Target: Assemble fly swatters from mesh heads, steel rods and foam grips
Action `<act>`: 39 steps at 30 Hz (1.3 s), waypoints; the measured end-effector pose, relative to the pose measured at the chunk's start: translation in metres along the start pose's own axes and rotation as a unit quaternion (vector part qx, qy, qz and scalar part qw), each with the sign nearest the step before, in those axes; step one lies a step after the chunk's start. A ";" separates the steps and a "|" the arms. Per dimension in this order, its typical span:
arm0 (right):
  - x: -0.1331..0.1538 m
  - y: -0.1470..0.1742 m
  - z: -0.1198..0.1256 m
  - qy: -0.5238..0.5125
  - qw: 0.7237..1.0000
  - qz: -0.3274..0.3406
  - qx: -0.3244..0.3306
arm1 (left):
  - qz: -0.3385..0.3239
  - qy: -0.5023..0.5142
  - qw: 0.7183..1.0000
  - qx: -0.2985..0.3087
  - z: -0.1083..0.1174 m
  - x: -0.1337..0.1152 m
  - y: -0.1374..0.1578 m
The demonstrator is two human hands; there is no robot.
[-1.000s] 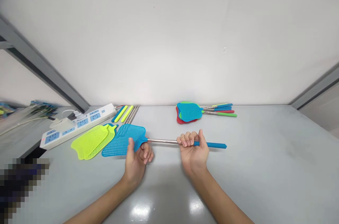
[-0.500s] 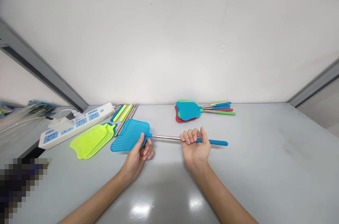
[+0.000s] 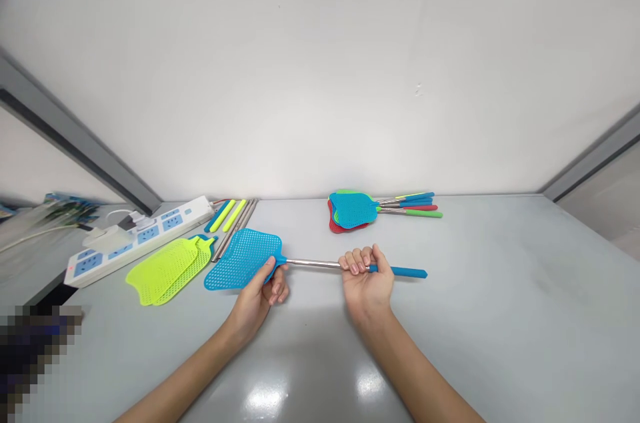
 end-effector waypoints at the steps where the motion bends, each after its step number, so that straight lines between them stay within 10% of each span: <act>1: 0.000 0.000 0.001 -0.004 1.000 -0.002 -0.004 | 0.002 -0.002 1.000 0.005 0.001 0.000 0.000; 13: -0.002 0.000 0.001 -0.106 0.984 -0.018 -0.144 | -0.001 -0.087 0.995 0.056 0.003 0.002 0.004; 39: -0.018 0.022 -0.003 -0.091 0.983 0.030 -0.158 | 0.055 -0.060 0.982 0.170 -0.013 0.017 0.026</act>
Point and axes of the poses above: each hand's wrist, its own y-axis away from the middle knuckle, its own z-axis out of the back of the hand, x = y × z, the point moved 1 cm from there along -y, towards the middle knuckle, and after that the axes turned 2 degrees about -z, right-handed, at the moved point
